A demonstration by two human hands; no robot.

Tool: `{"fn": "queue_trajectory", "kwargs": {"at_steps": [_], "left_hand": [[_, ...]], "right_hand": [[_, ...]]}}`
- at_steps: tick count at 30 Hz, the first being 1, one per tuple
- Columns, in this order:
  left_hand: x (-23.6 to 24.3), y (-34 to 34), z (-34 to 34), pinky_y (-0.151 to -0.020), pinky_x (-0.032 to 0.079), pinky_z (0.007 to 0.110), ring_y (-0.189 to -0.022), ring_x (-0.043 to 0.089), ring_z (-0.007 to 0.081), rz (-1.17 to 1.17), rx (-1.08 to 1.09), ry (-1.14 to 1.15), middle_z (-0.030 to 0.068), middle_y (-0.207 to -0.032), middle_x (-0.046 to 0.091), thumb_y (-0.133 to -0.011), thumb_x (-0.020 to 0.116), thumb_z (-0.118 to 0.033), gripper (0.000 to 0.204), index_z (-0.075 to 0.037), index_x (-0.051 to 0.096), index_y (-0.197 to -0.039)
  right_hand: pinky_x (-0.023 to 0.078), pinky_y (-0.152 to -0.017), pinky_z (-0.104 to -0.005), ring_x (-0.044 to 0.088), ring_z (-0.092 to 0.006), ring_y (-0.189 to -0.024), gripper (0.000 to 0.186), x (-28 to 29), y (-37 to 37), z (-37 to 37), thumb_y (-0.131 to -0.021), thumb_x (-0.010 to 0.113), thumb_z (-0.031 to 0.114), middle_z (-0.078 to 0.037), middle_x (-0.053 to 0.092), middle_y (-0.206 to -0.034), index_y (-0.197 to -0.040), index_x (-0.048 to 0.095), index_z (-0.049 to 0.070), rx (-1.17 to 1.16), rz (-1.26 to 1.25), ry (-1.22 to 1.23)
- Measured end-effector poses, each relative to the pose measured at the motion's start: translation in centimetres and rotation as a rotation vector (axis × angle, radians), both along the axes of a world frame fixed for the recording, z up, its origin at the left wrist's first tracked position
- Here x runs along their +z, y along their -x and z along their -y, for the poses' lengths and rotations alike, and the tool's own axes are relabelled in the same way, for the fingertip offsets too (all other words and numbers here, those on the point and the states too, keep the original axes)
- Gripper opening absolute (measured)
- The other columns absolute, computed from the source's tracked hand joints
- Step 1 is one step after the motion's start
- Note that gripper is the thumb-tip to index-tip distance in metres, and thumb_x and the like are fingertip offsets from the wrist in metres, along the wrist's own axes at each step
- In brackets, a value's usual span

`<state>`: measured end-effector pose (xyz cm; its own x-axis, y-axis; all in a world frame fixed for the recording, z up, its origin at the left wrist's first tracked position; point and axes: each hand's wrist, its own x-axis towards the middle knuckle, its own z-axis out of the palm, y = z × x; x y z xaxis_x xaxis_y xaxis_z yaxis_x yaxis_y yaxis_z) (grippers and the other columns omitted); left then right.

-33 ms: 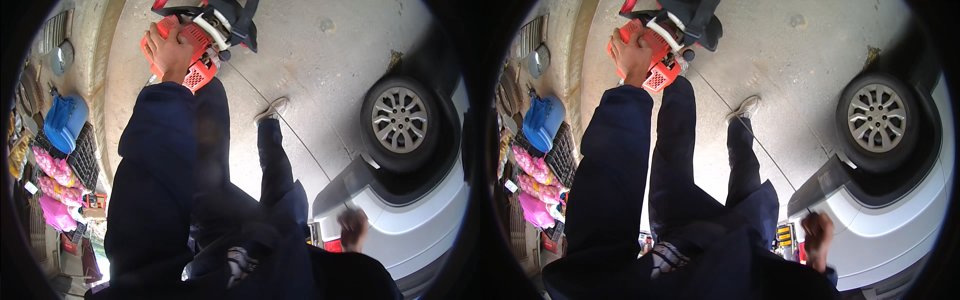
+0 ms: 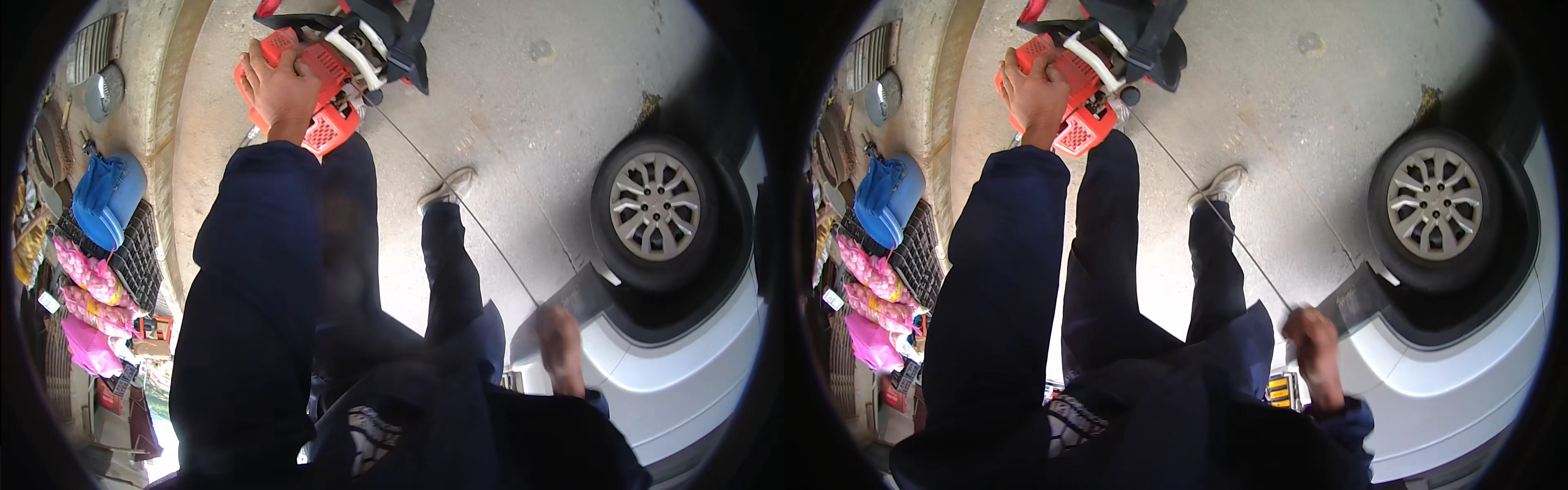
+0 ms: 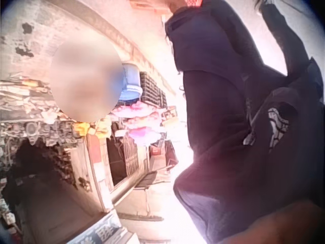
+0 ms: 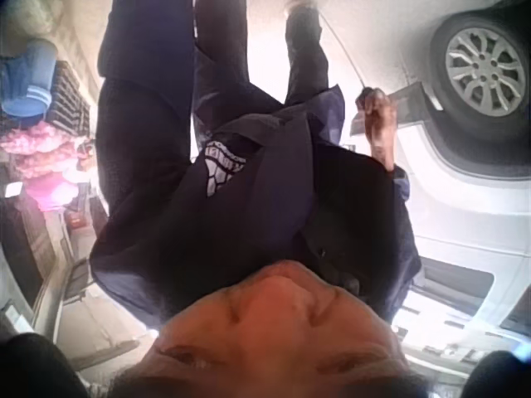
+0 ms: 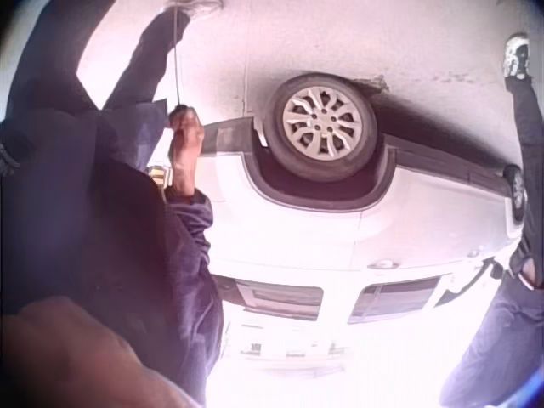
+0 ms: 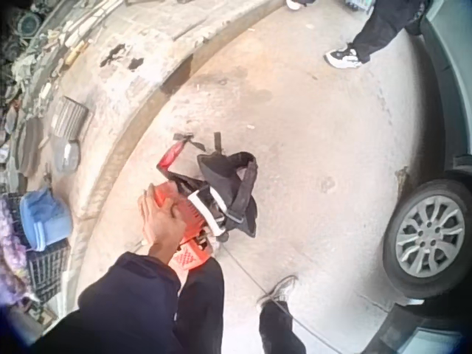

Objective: The person repairs a red chainsaw by removing and reattaching its cover and adjusting internal components with a screwdriver. They then move to a red string trimmer, adjust its pull-start mechanism, and attempt to start the engine.

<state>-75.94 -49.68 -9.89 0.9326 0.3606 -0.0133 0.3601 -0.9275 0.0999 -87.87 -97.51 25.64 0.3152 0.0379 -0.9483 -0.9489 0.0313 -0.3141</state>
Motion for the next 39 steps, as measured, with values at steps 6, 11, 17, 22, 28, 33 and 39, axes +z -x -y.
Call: {"fn": "queue_trajectory", "kwargs": {"at_steps": [6, 11, 17, 22, 28, 33, 39], "left_hand": [[0.4, 0.0, 0.1, -0.125, 0.032, 0.057, -0.154, 0.036, 0.0475, 0.033, -0.002, -0.023, 0.0208, -0.164, 0.043, -0.088, 0.067, -0.023, 0.028, -0.026, 0.081, -0.112], [1.0, -0.4, 0.6, -0.126, 0.03, 0.058, -0.153, 0.035, 0.0494, 0.016, -0.007, -0.028, 0.0221, -0.164, 0.041, -0.094, 0.064, -0.024, 0.027, -0.029, 0.079, -0.116], [0.8, 0.1, 0.7, -0.126, 0.03, 0.058, -0.154, 0.035, 0.0502, 0.024, -0.002, -0.014, 0.0229, -0.166, 0.039, -0.091, 0.065, -0.024, 0.026, -0.025, 0.082, -0.111], [0.4, 0.2, 1.1, -0.126, 0.031, 0.058, -0.153, 0.036, 0.05, 0.025, 0.035, -0.022, 0.0231, -0.165, 0.04, -0.09, 0.065, -0.024, 0.027, -0.025, 0.082, -0.111], [2.2, -0.9, 0.0, -0.118, 0.036, 0.06, -0.143, 0.046, 0.0477, 0.205, -0.009, 0.036, 0.0221, -0.156, 0.051, -0.091, 0.065, -0.027, 0.03, -0.028, 0.082, -0.115], [0.8, -0.7, 1.0, -0.127, 0.028, 0.058, -0.155, 0.034, 0.0483, -0.1, 0.026, 0.002, 0.0212, -0.167, 0.039, -0.093, 0.061, -0.028, 0.033, -0.033, 0.08, -0.119], [-0.6, 0.2, 0.6, -0.125, 0.033, 0.057, -0.153, 0.036, 0.0494, 0.043, -0.019, -0.004, 0.0225, -0.166, 0.04, -0.094, 0.063, -0.023, 0.03, -0.029, 0.081, -0.116]], "right_hand": [[0.042, -0.077, -0.0285, 0.052, -0.0131, -0.078, 0.03, -32.5, -6.3, -21.2, -0.107, 0.057, 0.027, -0.003, 0.058, -0.078, -0.085, 0.059, 0.006, 0.288, 0.31, -0.344], [0.042, -0.061, -0.0297, 0.051, -0.0115, -0.063, 0.029, -40.8, -10.3, -29.6, -0.102, 0.058, 0.024, -0.002, 0.058, -0.07, -0.083, 0.068, 0.004, 0.274, 0.427, -0.098], [0.057, -0.092, -0.051, 0.071, -0.0439, -0.113, 0.039, -49.8, -8.5, -31.0, -0.099, 0.059, 0.035, -0.026, 0.076, -0.112, -0.125, 0.07, 0.008, 0.585, 0.421, 0.112], [0.055, -0.084, -0.0503, 0.072, -0.0435, -0.102, 0.035, -43.9, -10.1, -32.4, -0.1, 0.058, 0.033, -0.026, 0.076, -0.105, -0.112, 0.073, 0.004, 0.43, 0.301, 0.024], [0.039, -0.061, -0.0328, 0.049, -0.0138, -0.064, 0.034, 6.0, -6.8, -7.0, -0.1, 0.059, 0.029, -0.002, 0.052, -0.069, -0.078, 0.059, 0.003, 0.295, -0.064, 0.126], [0.046, -0.067, -0.0315, 0.057, -0.0145, -0.065, 0.033, 24.9, -2.2, 3.8, -0.108, 0.054, 0.032, -0.002, 0.056, -0.071, -0.088, 0.063, 0.007, 0.778, -0.154, 0.679], [0.04, -0.077, -0.0317, 0.051, -0.0142, -0.081, 0.039, -12.8, -4.3, -4.6, -0.111, 0.053, 0.032, -0.002, 0.053, -0.079, -0.082, 0.058, 0.007, 0.452, 0.053, 0.141]]}}
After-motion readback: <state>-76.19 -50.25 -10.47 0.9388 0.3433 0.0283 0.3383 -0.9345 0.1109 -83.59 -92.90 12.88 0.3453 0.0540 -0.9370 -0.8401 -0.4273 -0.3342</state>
